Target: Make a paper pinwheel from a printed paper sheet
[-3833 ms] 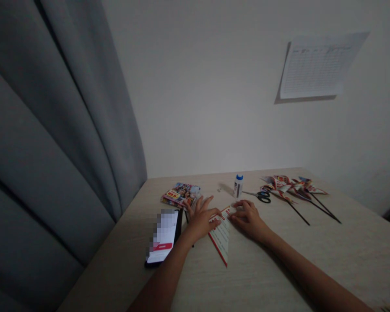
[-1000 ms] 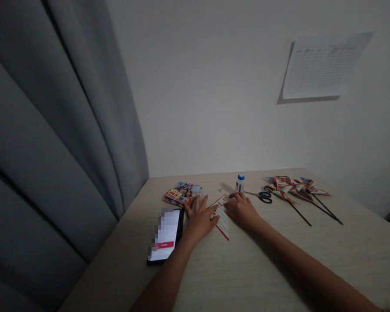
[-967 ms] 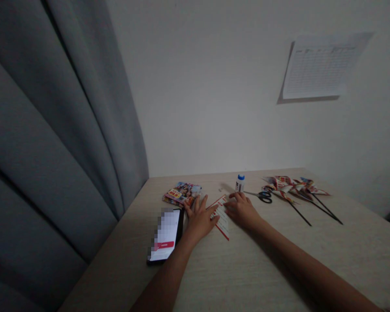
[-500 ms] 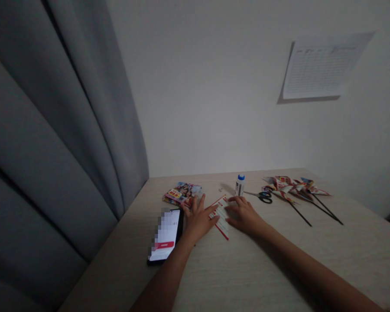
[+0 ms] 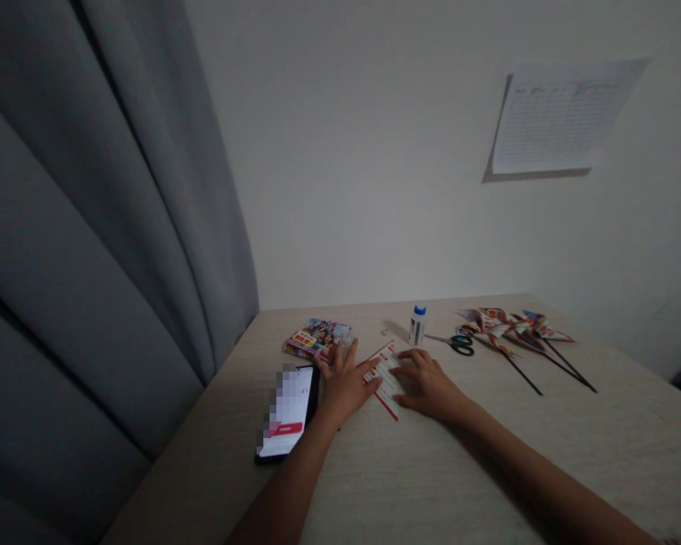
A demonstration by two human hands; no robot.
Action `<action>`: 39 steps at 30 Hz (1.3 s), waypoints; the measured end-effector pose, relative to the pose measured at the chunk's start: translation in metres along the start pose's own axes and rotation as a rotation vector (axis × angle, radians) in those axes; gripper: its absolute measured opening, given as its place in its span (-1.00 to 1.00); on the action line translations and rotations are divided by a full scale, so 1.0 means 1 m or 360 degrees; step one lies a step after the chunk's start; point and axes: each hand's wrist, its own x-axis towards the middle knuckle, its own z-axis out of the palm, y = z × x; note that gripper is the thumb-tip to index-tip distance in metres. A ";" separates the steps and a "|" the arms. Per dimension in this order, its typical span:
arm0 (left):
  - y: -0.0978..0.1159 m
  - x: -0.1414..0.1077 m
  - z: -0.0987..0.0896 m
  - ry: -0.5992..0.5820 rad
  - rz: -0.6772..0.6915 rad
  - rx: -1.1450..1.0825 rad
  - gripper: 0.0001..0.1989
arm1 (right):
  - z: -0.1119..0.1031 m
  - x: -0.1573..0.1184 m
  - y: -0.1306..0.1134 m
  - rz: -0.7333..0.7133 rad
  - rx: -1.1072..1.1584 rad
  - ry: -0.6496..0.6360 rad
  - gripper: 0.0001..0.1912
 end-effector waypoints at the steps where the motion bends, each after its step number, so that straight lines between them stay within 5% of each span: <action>1: 0.000 0.000 0.000 -0.0002 0.0006 -0.0004 -0.49 | 0.001 -0.001 0.000 0.0001 -0.0002 0.0010 -0.46; 11: -0.005 0.003 0.007 0.0063 0.0036 -0.0019 -0.50 | 0.008 0.007 0.004 0.0043 0.0012 0.0183 -0.70; 39: -0.006 0.005 0.003 -0.0103 -0.0004 0.0054 -0.44 | 0.005 0.000 0.006 -0.0040 0.0030 -0.0121 -0.05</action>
